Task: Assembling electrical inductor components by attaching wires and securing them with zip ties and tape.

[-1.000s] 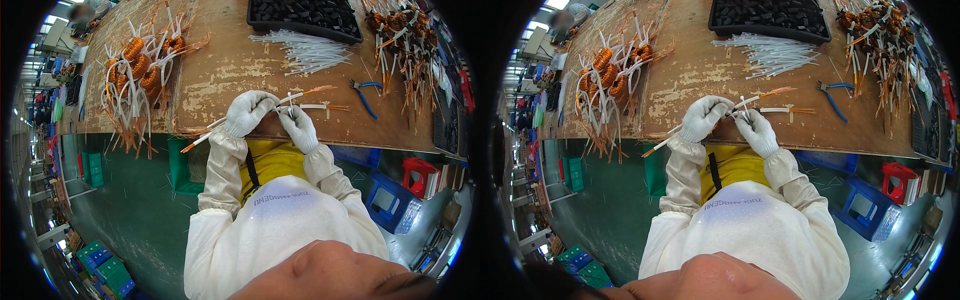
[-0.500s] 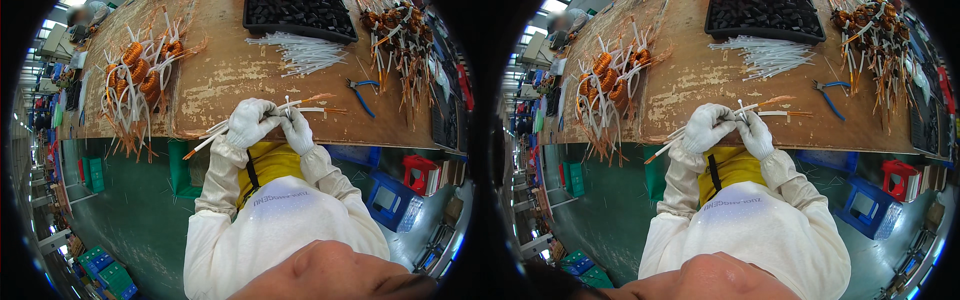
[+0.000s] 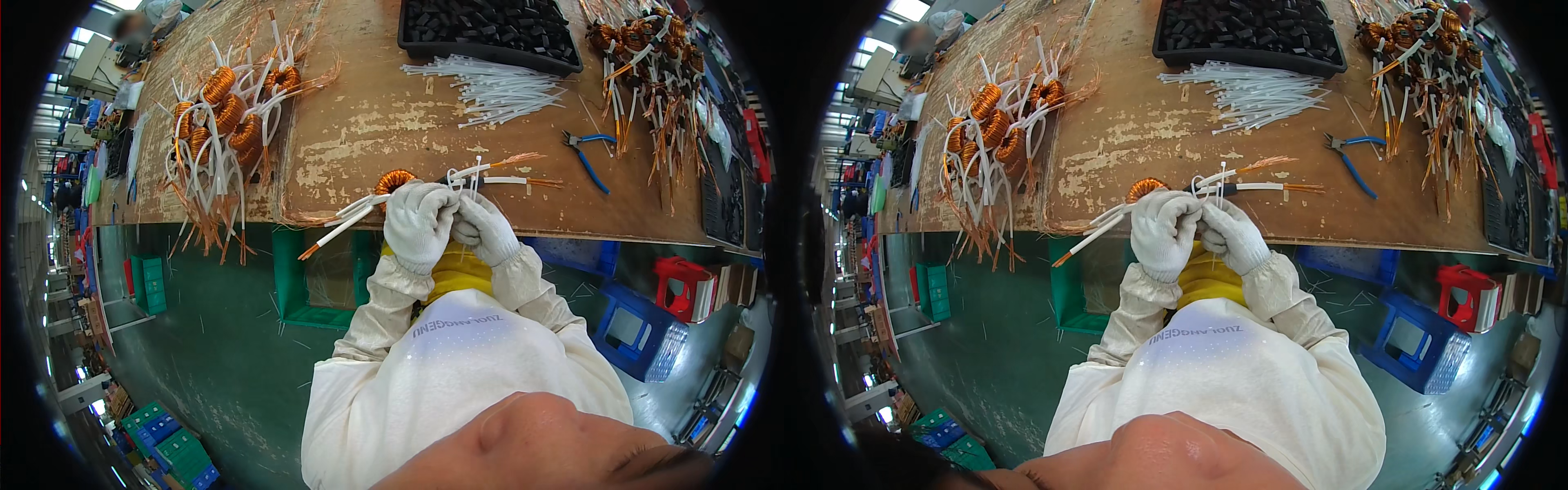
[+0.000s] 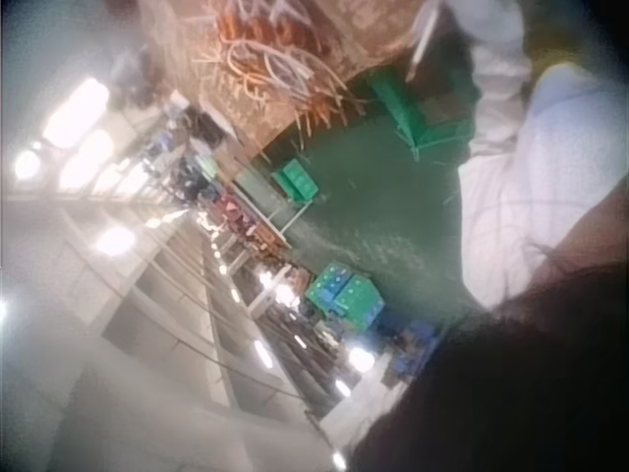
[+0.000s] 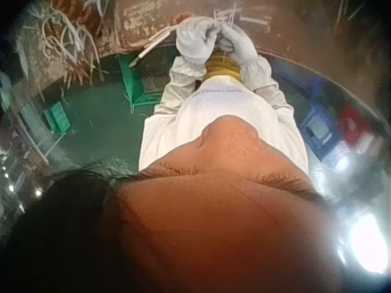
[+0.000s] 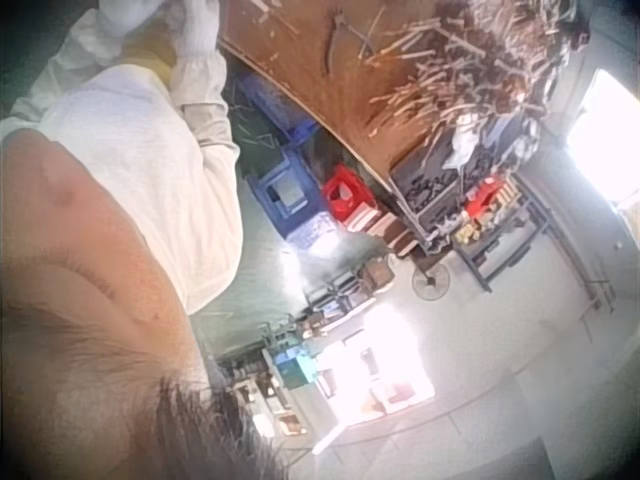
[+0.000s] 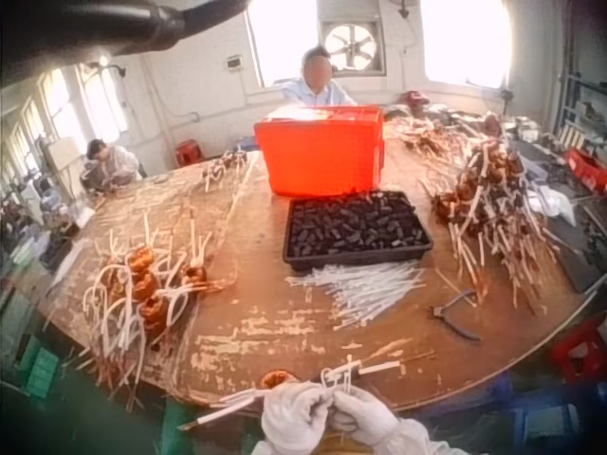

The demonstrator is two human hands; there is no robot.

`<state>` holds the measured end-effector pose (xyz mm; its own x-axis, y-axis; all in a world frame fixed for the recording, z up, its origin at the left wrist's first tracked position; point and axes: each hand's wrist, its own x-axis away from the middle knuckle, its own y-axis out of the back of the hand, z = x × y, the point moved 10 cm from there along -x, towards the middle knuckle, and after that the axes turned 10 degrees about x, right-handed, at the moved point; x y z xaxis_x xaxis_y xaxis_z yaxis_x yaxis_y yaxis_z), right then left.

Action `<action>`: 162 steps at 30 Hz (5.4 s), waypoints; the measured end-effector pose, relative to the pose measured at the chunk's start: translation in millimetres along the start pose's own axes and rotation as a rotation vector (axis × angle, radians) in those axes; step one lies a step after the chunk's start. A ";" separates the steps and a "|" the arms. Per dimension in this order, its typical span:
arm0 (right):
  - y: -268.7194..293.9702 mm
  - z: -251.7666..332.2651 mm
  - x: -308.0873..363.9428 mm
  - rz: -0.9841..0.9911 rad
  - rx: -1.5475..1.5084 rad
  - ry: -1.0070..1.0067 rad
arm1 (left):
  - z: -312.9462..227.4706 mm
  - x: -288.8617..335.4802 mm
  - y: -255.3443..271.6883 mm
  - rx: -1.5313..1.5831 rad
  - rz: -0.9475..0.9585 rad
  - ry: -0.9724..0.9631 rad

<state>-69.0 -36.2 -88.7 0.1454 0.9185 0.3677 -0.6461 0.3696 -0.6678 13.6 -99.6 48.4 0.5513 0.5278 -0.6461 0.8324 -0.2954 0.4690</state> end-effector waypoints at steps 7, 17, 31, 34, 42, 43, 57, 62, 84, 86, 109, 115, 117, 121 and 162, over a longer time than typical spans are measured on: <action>-3.5 -4.2 -8.2 0.024 -0.156 -0.023 | -1.3 5.5 -5.9 0.013 0.086 -0.019; 16.2 11.3 -15.5 -0.244 0.094 -0.065 | -5.4 16.3 -8.7 0.389 0.165 0.101; 6.6 13.1 -15.5 -0.209 -0.008 -0.054 | 38.7 86.5 -71.3 1.902 0.081 1.165; 11.4 12.7 -16.6 -0.231 -0.004 -0.056 | 49.1 85.2 -62.9 1.465 0.275 1.168; -6.3 95.6 30.4 -0.439 1.085 0.727 | 19.4 3.8 44.4 -0.080 0.240 0.154; -23.9 105.8 33.7 -0.439 1.340 0.728 | 21.6 3.7 43.8 -0.325 0.281 0.122; 2.6 80.7 19.6 -0.468 1.889 0.457 | 34.2 6.8 29.9 -0.366 0.418 -0.157; 6.4 84.4 28.9 -0.512 1.812 0.606 | 82.4 -8.7 28.4 -0.083 0.452 0.322; -13.3 50.0 41.4 -0.064 1.077 0.129 | 7.8 -41.7 -21.2 0.353 0.419 0.233; -14.2 62.0 44.6 -0.065 1.200 0.179 | 15.7 -38.7 -18.7 0.427 0.414 0.321; 46.4 105.9 18.2 -0.413 1.560 0.180 | 56.2 -54.7 -55.5 0.040 0.226 0.206; 52.5 87.2 -7.9 -0.263 1.316 0.144 | 48.9 -53.7 -69.4 -0.154 0.335 0.132; 52.0 77.4 -13.2 -0.218 1.180 0.080 | 52.9 -51.3 -75.3 -0.154 0.405 0.189; 44.5 85.0 -10.0 -0.252 0.979 0.116 | 65.0 -50.4 -69.2 -0.057 0.326 0.284; 49.4 71.4 -16.7 -0.304 0.572 0.242 | 94.4 -24.7 -81.7 0.853 0.376 0.765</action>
<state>-156.8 -43.3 -81.7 0.5032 0.8158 0.2851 -0.8341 0.5448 -0.0868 -62.7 -163.6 -30.8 0.8314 0.5458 0.1046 0.5555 -0.8110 -0.1835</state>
